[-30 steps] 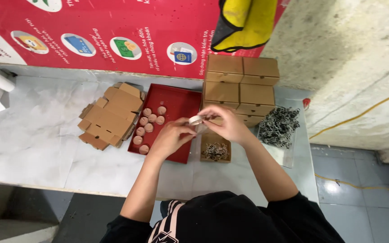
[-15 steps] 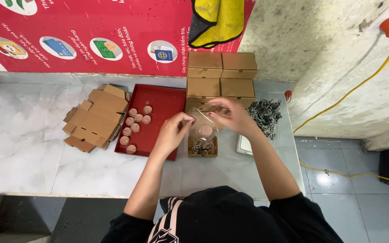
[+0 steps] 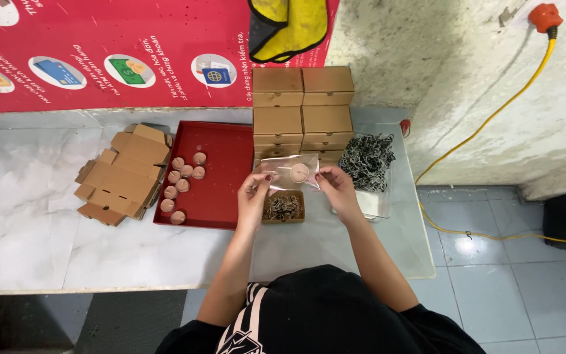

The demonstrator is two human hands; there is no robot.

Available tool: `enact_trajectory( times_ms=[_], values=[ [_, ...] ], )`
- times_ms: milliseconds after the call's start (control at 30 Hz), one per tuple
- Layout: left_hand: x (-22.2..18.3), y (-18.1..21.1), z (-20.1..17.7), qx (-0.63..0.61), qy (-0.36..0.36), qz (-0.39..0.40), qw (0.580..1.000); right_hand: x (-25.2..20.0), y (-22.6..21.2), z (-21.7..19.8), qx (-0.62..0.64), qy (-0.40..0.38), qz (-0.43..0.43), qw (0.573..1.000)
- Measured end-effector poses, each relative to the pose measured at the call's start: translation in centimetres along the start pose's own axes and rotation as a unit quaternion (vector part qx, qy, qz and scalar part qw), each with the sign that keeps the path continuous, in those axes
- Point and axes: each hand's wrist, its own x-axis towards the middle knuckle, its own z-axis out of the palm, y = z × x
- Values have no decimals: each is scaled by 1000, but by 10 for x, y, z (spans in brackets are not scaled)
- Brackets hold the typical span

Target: The recorder is packaging individual items into small cardboard boxes, using clear plastic bags and adding components like small metal rings.

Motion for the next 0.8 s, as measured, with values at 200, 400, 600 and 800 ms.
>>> enact_trajectory(
  times_ms=[200,400,600,800],
  values=[
    [-9,12,15,-4,20,-43,999,-6,3,2,9,27,40,999],
    [9,-71,-52,200,41,6,979,3,96,-19,-58,35,69,995],
    [5,-138,-94,435,85,42,895,-1,192,-21,-168,55,120,977],
    [-6,-141,-86,454,97,26,886,-9,200,-8,-279,110,55,952]
  ],
)
